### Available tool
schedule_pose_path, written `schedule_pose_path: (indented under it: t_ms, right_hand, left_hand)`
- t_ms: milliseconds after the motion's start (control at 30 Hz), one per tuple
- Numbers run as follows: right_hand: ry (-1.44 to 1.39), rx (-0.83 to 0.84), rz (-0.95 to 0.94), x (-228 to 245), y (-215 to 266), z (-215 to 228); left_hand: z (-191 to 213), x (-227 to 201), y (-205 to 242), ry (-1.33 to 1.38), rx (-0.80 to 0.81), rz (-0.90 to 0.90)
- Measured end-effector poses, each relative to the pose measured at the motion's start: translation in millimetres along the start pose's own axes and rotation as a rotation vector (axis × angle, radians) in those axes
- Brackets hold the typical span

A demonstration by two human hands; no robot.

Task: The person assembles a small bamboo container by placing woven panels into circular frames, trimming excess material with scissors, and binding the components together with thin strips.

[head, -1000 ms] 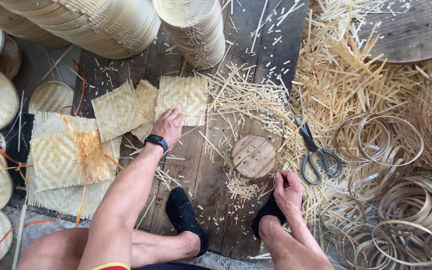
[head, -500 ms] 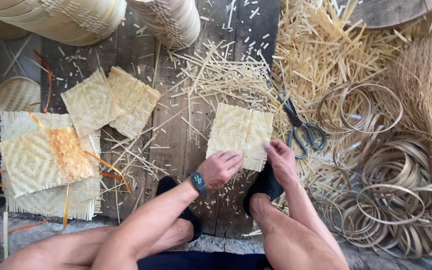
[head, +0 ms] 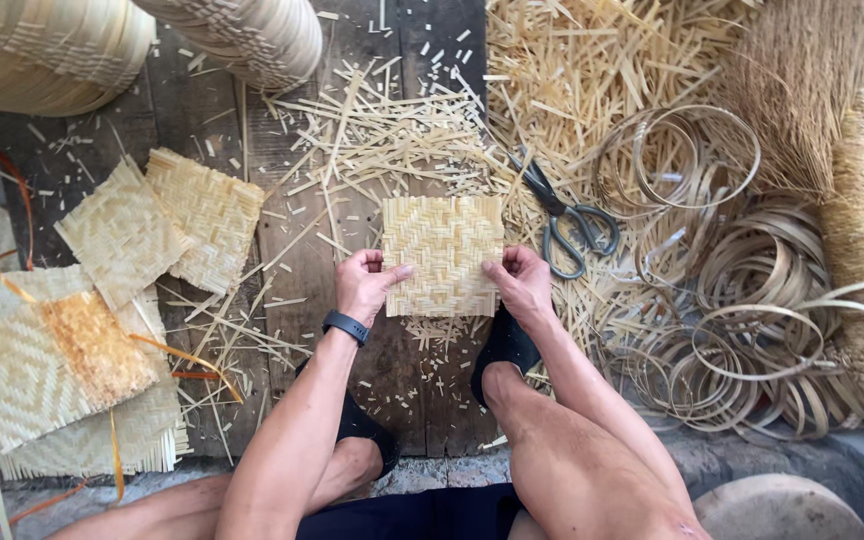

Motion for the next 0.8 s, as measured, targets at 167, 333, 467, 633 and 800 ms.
schedule_pose_path:
  t_ms: [167, 333, 467, 633, 800]
  right_hand:
    - [0.694, -0.118, 0.514, 73, 35, -27]
    - [1.183, 0.344, 0.784, 83, 73, -104]
    - [1.247, 0.373, 0.798, 80, 80, -117]
    - [1.235, 0.361, 0.811, 73, 79, -113]
    - [1.225, 0.385, 0.843, 72, 83, -118]
  left_hand:
    - [3, -10, 8, -0.03, -0.045, 0.007]
    - [12, -31, 17, -0.236, -0.142, -0.041]
    - [4, -66, 52, -0.538, -0.328, -0.233]
    - [-46, -124, 146, -0.69, -0.428, -0.955]
    - [-50, -129, 159, -0.73, -0.306, -1.047]
Point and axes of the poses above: each hand's wrist, its own y-axis away from the middle knuckle, its own z-axis out of the back of the hand, x = y × z, the point moved 10 cm from there along -y, towards the middle knuckle, and after that the axes turned 13 degrees about -y, right-handed, at the moved point
